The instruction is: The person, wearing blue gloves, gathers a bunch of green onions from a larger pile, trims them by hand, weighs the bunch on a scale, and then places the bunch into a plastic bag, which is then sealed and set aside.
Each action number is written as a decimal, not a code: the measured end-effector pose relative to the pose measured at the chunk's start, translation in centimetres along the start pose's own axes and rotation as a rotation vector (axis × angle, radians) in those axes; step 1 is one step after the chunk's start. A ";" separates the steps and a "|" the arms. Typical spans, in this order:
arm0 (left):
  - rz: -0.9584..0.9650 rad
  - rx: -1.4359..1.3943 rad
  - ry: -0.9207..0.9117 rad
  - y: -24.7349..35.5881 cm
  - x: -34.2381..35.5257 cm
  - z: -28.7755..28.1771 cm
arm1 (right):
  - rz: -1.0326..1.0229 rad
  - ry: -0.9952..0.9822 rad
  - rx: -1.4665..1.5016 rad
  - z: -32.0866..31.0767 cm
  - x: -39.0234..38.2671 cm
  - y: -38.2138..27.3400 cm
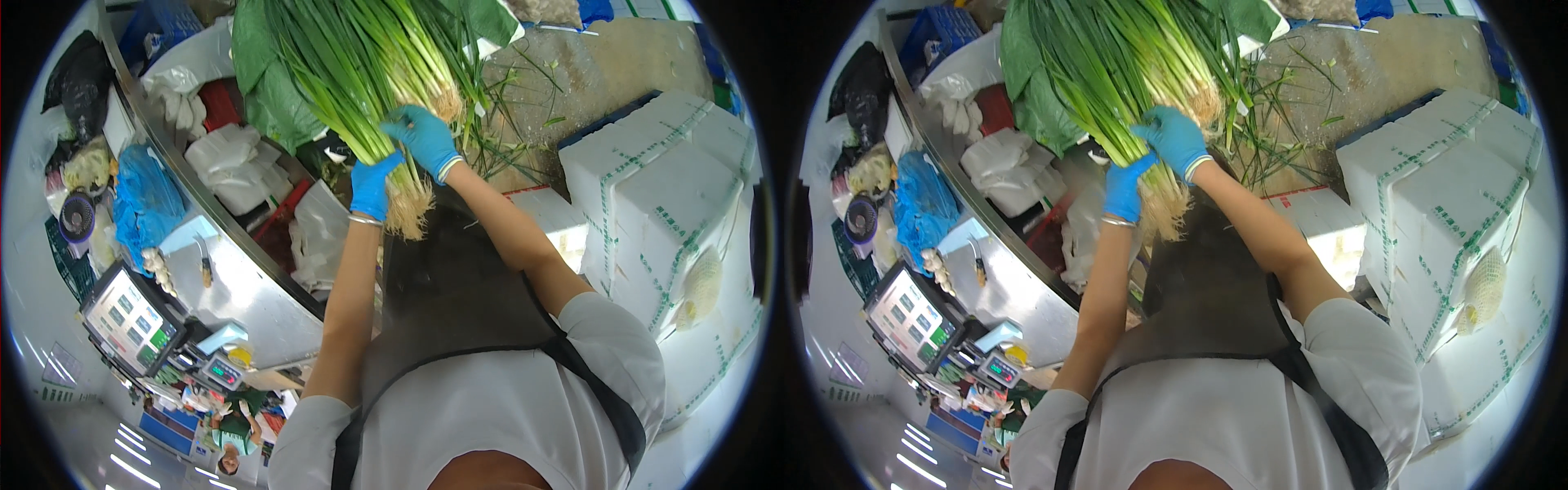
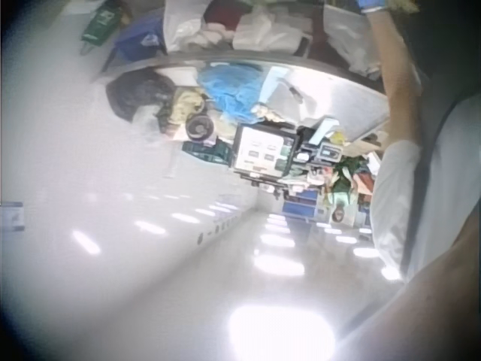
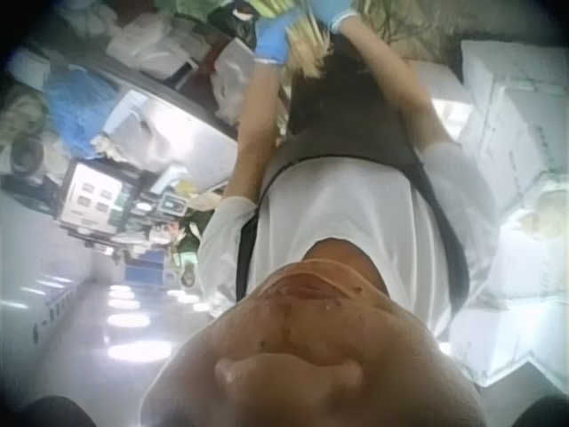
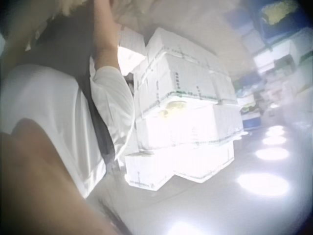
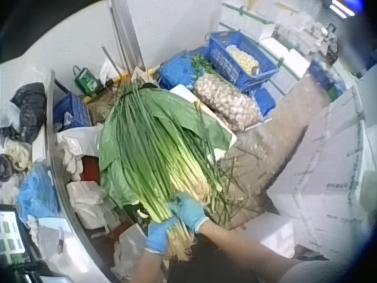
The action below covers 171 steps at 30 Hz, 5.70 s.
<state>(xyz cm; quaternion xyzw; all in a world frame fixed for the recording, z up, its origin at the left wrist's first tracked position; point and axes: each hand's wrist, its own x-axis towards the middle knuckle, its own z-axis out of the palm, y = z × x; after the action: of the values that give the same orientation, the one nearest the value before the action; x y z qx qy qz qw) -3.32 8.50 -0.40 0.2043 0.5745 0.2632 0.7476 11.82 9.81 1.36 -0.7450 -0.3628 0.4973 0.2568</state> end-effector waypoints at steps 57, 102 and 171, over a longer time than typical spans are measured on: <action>-0.088 -0.337 -0.226 -0.3 -2.5 -0.5 | 0.239 -0.723 1.208 -4.0 -5.0 2.2; 0.091 0.123 -0.210 1.6 -4.3 -4.0 | 0.165 -0.474 0.117 -4.3 -4.3 0.2; -0.076 -0.095 -0.120 3.6 -11.2 0.5 | 0.212 -0.561 0.607 -4.6 -0.2 -1.2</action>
<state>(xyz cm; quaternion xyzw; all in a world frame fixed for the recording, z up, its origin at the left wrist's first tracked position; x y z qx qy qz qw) -5.67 4.26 10.35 0.1620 0.5227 0.2489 0.7991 15.75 10.31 4.08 -0.5044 -0.1771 0.7888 0.3033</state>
